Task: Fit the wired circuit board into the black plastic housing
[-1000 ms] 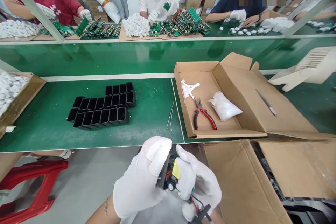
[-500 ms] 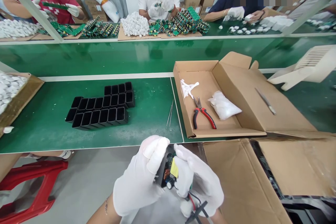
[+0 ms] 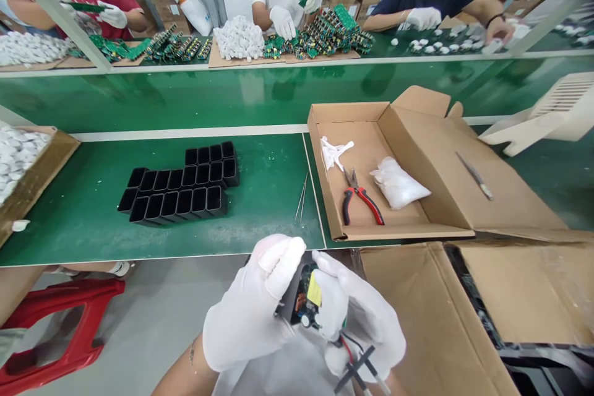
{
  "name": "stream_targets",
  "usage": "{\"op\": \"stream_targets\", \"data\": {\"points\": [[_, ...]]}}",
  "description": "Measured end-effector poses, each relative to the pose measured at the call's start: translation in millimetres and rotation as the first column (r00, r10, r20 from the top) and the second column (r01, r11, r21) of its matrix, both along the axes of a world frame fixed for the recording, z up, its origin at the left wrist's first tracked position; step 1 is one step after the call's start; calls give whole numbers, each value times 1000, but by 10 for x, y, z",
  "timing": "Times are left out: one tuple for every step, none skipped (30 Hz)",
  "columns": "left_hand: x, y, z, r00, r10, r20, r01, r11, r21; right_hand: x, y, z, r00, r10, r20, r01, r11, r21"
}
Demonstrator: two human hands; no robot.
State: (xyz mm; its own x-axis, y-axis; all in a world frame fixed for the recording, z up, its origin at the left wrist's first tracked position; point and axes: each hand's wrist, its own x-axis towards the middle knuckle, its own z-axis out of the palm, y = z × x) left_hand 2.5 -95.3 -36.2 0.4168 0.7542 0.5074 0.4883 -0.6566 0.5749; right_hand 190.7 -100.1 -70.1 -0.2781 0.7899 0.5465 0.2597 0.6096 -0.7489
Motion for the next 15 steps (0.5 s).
{"op": "stream_targets", "data": {"points": [[-1, 3, -1, 1000, -6, 4, 6, 1000, -7, -8, 7, 28, 999, 4, -37, -3, 1000, 12], [-2, 5, -2, 1000, -11, 8, 11, 1000, -14, -14, 13, 53, 998, 6, -65, -5, 1000, 24], [-3, 7, -4, 1000, -14, 15, 15, 1000, -20, -18, 18, 76, 996, 3, -86, 0, 999, 32], [-4, 9, -6, 1000, -18, 24, 18, 1000, -24, -19, 22, 96, 996, 0, -90, 3, 999, 33], [-4, 10, -9, 999, -22, 32, 23, 999, -29, -17, 26, 114, 996, 0, -89, 3, 999, 35], [-5, 11, -14, 999, -27, 41, 28, 999, -35, -12, 28, 128, 996, 3, -84, 0, 999, 37], [-6, 11, -20, 998, -33, 47, 35, 999, -41, -5, 29, 138, 997, 9, -75, -6, 999, 39], [-7, 10, -27, 998, -38, 52, 41, 998, -48, 4, 29, 143, 998, 15, -64, -12, 999, 41], [-8, 9, -34, 998, -41, 55, 44, 997, -57, 13, 26, 144, 998, 20, -51, -17, 999, 42], [-7, 9, -40, 997, -42, 57, 46, 997, -66, 20, 22, 139, 999, 21, -36, -19, 999, 44], [-6, 9, -46, 997, -41, 58, 45, 996, -72, 27, 17, 130, 1000, 17, -23, -16, 999, 45], [-3, 10, -50, 998, -37, 59, 41, 996, -74, 31, 13, 118, 1000, 10, -13, -9, 999, 46], [1, 11, -53, 998, -31, 59, 35, 997, -72, 32, 9, 108, 1000, 0, -8, 0, 999, 49], [6, 13, -54, 998, -25, 61, 29, 997, -65, 32, 7, 102, 1000, -8, -7, 9, 998, 55], [12, 15, -54, 998, -19, 65, 23, 998, -55, 30, 8, 101, 1000, -11, -9, 12, 998, 69]]}}
